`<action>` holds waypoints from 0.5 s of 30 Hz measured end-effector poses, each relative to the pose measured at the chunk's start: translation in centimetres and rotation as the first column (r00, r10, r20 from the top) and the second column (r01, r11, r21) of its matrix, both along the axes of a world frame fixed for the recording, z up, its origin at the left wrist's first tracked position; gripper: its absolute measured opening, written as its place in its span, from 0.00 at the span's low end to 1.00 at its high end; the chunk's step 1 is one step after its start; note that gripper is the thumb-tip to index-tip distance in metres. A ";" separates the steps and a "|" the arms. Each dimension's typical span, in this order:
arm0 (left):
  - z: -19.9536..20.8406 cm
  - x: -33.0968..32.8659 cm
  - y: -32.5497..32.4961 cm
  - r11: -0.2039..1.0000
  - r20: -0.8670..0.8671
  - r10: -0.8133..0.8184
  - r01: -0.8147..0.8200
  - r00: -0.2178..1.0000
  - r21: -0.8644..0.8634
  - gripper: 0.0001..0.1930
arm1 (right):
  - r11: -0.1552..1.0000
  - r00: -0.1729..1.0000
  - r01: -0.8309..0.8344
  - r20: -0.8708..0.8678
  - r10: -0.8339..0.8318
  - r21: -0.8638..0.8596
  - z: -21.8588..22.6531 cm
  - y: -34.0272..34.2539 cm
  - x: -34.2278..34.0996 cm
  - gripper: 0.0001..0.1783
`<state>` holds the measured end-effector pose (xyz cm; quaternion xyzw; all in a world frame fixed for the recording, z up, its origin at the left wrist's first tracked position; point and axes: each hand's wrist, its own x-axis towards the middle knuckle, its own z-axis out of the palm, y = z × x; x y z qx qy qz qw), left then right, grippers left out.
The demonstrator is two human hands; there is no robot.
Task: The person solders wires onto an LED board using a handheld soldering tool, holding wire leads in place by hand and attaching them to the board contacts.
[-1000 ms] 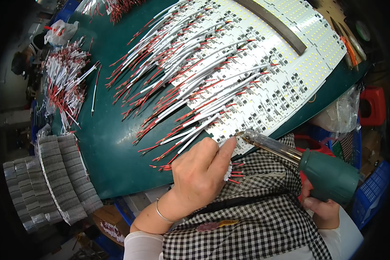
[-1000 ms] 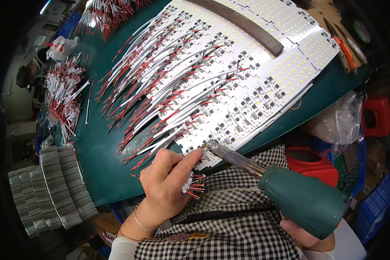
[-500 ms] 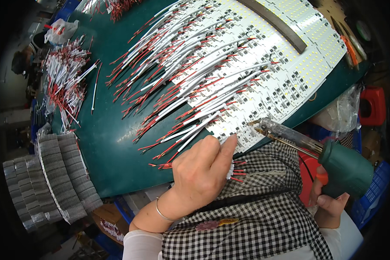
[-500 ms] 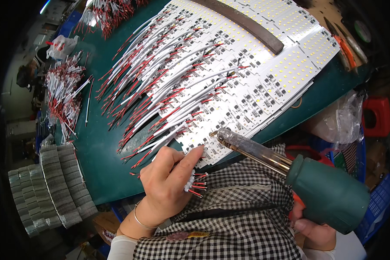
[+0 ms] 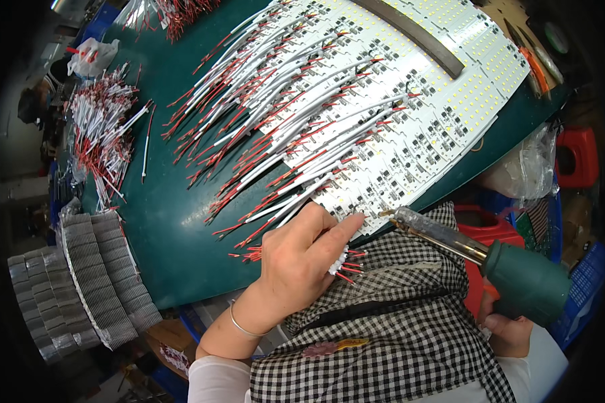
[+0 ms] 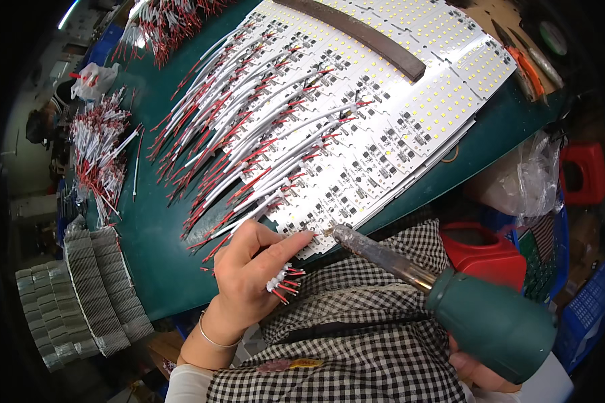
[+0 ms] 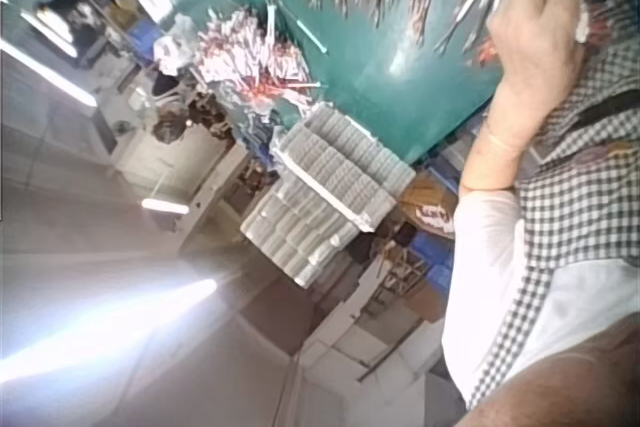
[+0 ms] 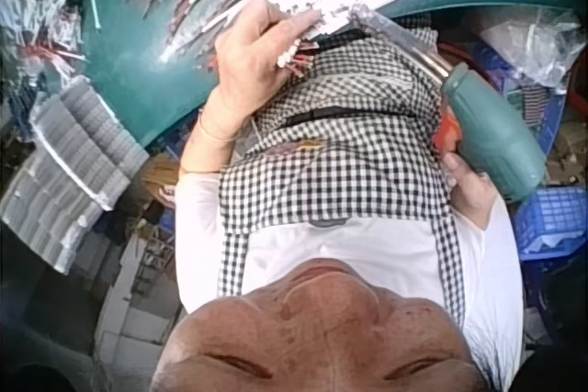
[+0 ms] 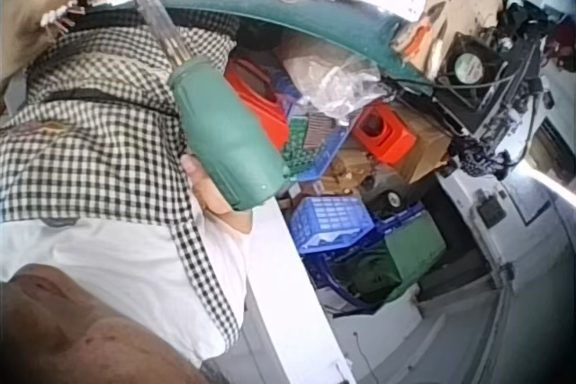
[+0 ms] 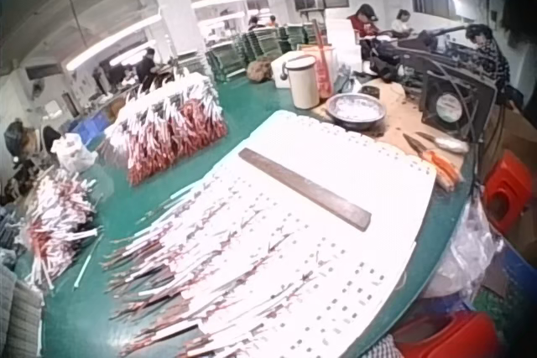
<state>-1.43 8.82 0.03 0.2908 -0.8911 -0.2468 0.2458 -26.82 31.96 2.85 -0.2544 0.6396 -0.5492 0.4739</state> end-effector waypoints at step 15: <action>-0.1 0.1 0.0 0.984 0.051 -0.075 0.082 0.996 -0.157 0.24 | 0.985 0.702 -0.099 0.711 -0.032 0.143 -0.4 2.5 -1.3 0.38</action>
